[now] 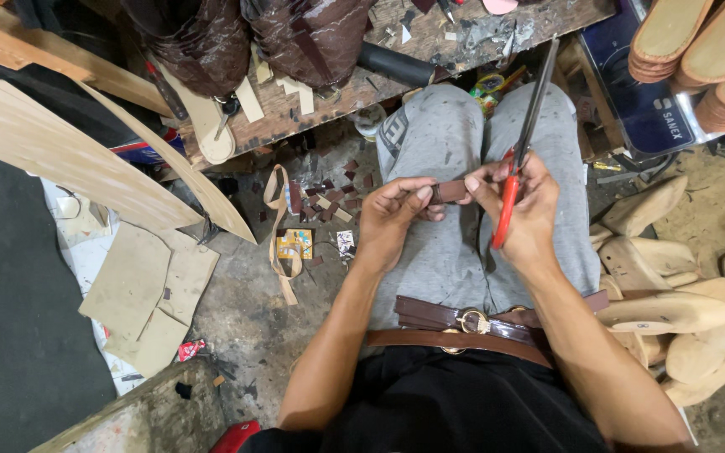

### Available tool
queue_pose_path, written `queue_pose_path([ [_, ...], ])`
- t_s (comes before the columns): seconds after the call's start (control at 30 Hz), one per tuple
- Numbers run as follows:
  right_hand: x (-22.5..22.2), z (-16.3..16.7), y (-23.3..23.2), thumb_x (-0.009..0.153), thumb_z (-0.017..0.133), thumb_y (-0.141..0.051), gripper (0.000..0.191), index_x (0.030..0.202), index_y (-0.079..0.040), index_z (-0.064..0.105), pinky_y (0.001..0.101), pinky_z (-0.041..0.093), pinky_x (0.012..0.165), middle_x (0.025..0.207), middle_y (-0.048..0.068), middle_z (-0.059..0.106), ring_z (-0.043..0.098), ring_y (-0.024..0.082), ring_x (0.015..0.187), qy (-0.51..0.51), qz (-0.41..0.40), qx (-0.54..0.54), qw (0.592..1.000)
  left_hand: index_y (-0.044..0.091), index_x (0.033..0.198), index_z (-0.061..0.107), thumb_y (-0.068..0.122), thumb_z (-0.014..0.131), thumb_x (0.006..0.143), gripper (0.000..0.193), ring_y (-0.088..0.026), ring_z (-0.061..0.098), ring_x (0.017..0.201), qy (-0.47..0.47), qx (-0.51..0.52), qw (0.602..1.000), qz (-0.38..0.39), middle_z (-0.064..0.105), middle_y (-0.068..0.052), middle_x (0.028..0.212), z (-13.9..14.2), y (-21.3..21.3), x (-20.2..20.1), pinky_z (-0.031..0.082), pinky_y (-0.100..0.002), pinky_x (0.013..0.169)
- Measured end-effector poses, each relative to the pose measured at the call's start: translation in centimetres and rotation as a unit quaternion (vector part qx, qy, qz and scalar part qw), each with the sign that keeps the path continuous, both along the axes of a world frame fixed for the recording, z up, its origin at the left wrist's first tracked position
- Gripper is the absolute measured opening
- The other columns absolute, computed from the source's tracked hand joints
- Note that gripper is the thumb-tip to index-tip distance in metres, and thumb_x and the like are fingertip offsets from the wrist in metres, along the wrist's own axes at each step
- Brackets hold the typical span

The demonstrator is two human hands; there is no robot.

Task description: The person sits on the floor of a shoe workshop and trims the ends of brown leather straps with red-handled scissors. They thread strap ends through gold ring buckles, trim excess material, and later apply glue from a container with a small brush to a strap end.

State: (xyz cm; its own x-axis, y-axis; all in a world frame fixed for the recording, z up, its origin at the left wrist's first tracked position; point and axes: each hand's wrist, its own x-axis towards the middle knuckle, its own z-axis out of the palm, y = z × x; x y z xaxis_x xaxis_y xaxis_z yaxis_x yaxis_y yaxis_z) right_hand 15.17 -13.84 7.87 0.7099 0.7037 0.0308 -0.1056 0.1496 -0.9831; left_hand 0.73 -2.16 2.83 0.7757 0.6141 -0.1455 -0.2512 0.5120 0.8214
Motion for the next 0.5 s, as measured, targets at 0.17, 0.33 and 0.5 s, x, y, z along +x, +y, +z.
queue_pose_path([
  [0.17,-0.17,0.28,-0.16,0.094,0.076,0.004,0.028,0.099,-0.006,0.051,0.0308,0.062,0.078,0.095,0.011,0.070,0.070,0.015,0.084,0.029,0.000,-0.014,0.999,-0.003,0.127,0.068,0.007,0.066,0.103,0.026,-0.014,0.071,0.086,0.014,0.038,0.999,-0.027,0.075,-0.010,0.102,0.18,-0.12,0.04,0.061,-0.029,0.082],
  [0.33,-0.28,0.45,-0.17,0.085,0.083,0.006,0.036,0.099,-0.006,0.052,0.0272,0.059,0.079,0.094,0.008,0.070,0.069,0.012,0.087,0.006,0.025,-0.048,0.999,-0.005,0.123,0.068,0.000,0.068,0.100,0.023,-0.015,0.072,0.092,0.009,0.051,0.998,-0.025,0.075,-0.012,0.107,-0.04,-0.37,0.30,0.062,-0.031,0.084],
  [0.5,0.32,-0.13,0.03,0.086,0.084,0.004,0.034,0.098,-0.007,0.054,0.0264,0.059,0.079,0.089,0.006,0.070,0.071,0.012,0.084,0.032,0.009,-0.059,0.998,-0.005,0.123,0.068,0.001,0.068,0.100,0.023,-0.016,0.073,0.093,0.000,0.047,0.999,-0.026,0.076,-0.013,0.109,-0.36,-0.21,0.09,0.063,-0.031,0.083],
])
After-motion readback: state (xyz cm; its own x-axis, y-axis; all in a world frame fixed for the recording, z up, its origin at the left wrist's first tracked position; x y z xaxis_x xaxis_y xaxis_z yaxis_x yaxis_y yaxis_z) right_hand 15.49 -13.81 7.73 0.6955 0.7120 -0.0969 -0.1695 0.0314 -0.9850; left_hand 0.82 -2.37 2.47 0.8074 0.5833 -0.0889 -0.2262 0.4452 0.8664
